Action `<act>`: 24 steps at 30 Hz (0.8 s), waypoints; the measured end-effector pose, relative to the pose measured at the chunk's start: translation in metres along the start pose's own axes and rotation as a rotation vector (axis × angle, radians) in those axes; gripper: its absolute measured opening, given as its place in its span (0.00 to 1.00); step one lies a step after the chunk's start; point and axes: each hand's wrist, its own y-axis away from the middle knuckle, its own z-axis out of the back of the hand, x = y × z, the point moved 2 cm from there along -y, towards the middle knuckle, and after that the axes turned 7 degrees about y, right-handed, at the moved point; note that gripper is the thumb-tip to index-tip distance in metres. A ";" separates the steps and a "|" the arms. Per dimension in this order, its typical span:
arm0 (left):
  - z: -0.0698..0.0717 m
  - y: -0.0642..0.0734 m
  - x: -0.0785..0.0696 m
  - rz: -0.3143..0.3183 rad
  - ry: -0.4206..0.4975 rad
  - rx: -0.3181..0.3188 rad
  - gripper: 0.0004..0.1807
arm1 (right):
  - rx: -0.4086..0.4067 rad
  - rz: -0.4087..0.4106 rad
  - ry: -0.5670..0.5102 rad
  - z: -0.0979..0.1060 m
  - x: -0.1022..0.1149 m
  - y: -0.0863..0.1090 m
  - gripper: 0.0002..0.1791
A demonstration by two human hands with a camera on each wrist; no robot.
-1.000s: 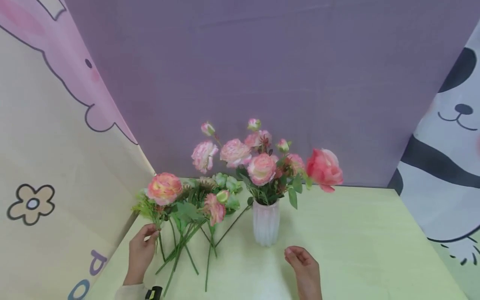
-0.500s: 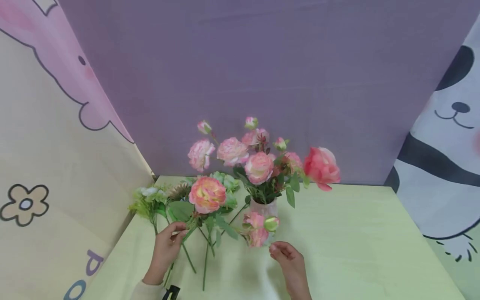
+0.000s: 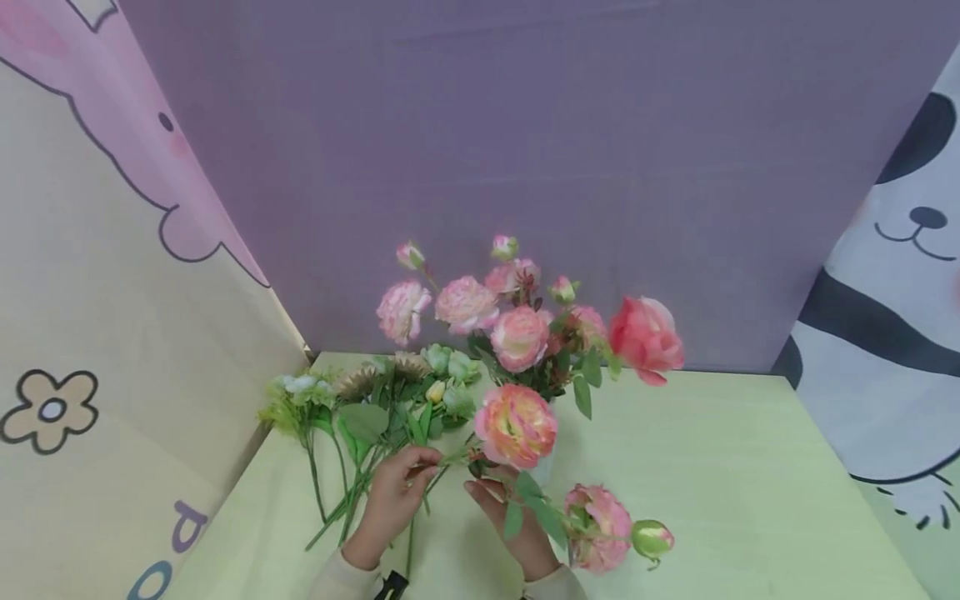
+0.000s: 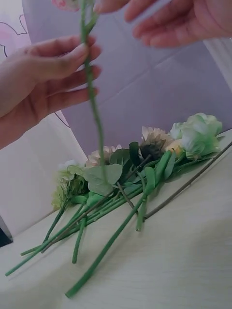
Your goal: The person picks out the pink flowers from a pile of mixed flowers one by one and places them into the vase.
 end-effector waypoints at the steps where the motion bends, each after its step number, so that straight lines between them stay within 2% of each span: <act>1: -0.004 -0.001 -0.001 -0.015 0.007 0.008 0.07 | -0.071 -0.024 0.095 0.000 -0.001 0.001 0.15; 2: -0.008 -0.001 -0.002 -0.025 0.020 0.016 0.07 | -0.127 -0.037 0.172 0.000 -0.001 0.001 0.14; 5: -0.017 -0.004 -0.005 -0.035 0.055 0.034 0.08 | -0.225 -0.012 0.231 0.002 -0.002 0.001 0.12; 10: -0.028 -0.014 -0.011 -0.001 0.123 0.069 0.09 | -0.334 0.005 0.198 0.007 -0.003 -0.005 0.08; 12: -0.031 -0.019 -0.014 0.010 0.151 0.083 0.09 | -0.364 -0.004 0.148 0.009 -0.002 -0.007 0.09; 19: -0.043 -0.029 -0.024 0.028 0.282 0.123 0.06 | -0.386 0.041 0.069 0.018 0.005 -0.011 0.14; 21: -0.047 -0.029 -0.025 0.060 0.338 0.134 0.06 | -0.387 0.071 0.049 0.020 0.006 -0.009 0.14; 24: -0.053 -0.028 -0.027 0.154 0.419 0.155 0.06 | -0.413 0.102 0.075 0.021 0.008 -0.004 0.12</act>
